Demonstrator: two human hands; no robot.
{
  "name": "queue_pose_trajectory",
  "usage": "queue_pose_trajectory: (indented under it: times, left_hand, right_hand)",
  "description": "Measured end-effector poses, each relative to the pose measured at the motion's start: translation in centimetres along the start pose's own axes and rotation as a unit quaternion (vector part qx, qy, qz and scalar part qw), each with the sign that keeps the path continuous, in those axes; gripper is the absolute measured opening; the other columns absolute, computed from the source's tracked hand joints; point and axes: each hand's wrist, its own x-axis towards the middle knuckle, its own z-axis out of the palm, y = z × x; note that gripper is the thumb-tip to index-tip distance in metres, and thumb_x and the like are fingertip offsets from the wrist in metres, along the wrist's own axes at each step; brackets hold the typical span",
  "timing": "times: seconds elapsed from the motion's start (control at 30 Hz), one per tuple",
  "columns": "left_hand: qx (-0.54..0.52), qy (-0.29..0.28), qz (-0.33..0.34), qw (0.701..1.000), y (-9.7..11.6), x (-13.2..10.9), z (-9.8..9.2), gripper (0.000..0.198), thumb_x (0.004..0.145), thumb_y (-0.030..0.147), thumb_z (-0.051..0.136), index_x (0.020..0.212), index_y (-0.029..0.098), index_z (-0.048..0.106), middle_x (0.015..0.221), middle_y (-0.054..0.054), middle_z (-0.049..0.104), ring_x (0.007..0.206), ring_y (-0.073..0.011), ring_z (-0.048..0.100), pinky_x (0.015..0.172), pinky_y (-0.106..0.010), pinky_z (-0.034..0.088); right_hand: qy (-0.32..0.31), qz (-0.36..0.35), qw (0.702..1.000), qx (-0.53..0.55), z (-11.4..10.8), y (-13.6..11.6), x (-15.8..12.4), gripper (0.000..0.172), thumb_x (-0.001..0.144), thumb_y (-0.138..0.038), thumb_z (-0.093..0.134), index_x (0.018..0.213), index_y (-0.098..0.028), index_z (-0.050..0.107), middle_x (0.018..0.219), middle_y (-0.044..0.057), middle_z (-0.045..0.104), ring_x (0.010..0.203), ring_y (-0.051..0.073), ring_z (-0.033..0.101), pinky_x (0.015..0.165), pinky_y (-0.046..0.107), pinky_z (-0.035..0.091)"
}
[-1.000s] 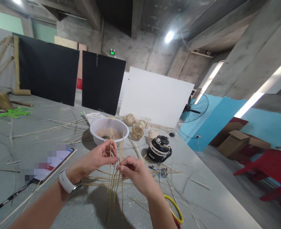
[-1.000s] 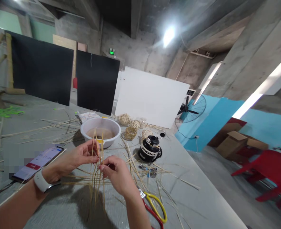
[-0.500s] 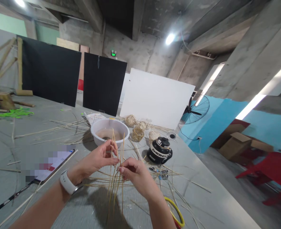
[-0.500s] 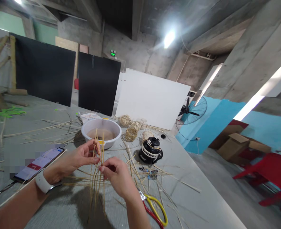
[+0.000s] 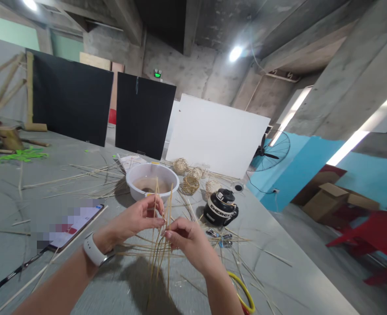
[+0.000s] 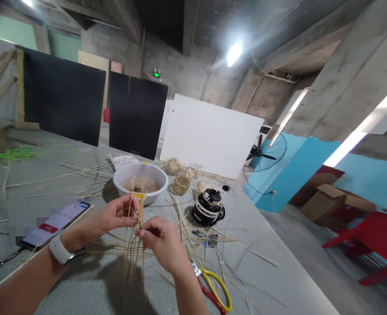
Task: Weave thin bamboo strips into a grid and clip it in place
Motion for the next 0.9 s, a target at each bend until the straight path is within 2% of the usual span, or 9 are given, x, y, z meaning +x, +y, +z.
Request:
queue_pose_trajectory:
  times: [0.23,0.4,0.5,0.73,0.9]
  left_hand:
    - [0.056,-0.018,-0.022,0.998,0.6,0.0,0.0,0.021,0.077,0.031,0.069,0.085,0.019,0.054,0.084,0.002,0.055,0.076,-0.0130,0.051,0.074,-0.026,0.041]
    - [0.063,0.020,-0.024,0.998,0.5,0.1,-0.2,0.020,0.075,0.032,0.070,0.086,0.019,0.060,0.083,0.002,0.060,0.083,-0.0157,0.055,0.080,-0.029,0.042]
    - [0.051,0.016,-0.031,0.998,0.3,0.2,-0.3,0.020,0.075,0.033,0.071,0.087,0.019,0.062,0.083,0.002,0.062,0.083,-0.0154,0.056,0.081,-0.029,0.042]
    - [0.068,0.030,-0.032,0.997,0.1,0.2,-0.2,0.022,0.077,0.032,0.068,0.092,0.020,0.056,0.080,0.003,0.060,0.078,-0.0142,0.056,0.075,-0.026,0.042]
    - [0.077,0.031,-0.052,0.995,-0.2,0.1,-0.2,0.026,0.077,0.033,0.068,0.095,0.019,0.056,0.081,0.003,0.060,0.076,-0.0136,0.057,0.072,-0.024,0.042]
  right_hand:
    - [0.000,0.025,0.999,0.033,0.0,0.0,0.1,0.029,0.077,-0.043,0.067,0.068,-0.016,0.061,0.061,-0.003,0.051,0.056,0.010,0.048,0.054,0.023,0.044]
    - [0.004,0.031,0.999,0.037,0.0,-0.7,-0.1,0.032,0.078,-0.045,0.065,0.067,-0.015,0.061,0.061,-0.003,0.050,0.056,0.010,0.048,0.054,0.023,0.046]
    - [0.003,0.035,0.998,0.046,0.1,-1.1,-0.3,0.032,0.078,-0.045,0.065,0.067,-0.016,0.060,0.062,-0.003,0.049,0.056,0.009,0.048,0.055,0.023,0.047]
    - [0.007,0.040,0.999,0.029,0.1,-0.9,-0.4,0.025,0.081,-0.037,0.060,0.070,-0.015,0.061,0.063,-0.003,0.049,0.057,0.009,0.050,0.056,0.022,0.046]
    - [0.003,0.032,0.999,-0.039,0.2,-1.1,-0.6,0.023,0.085,-0.031,0.055,0.068,-0.016,0.057,0.060,-0.003,0.050,0.055,0.009,0.050,0.050,0.020,0.039]
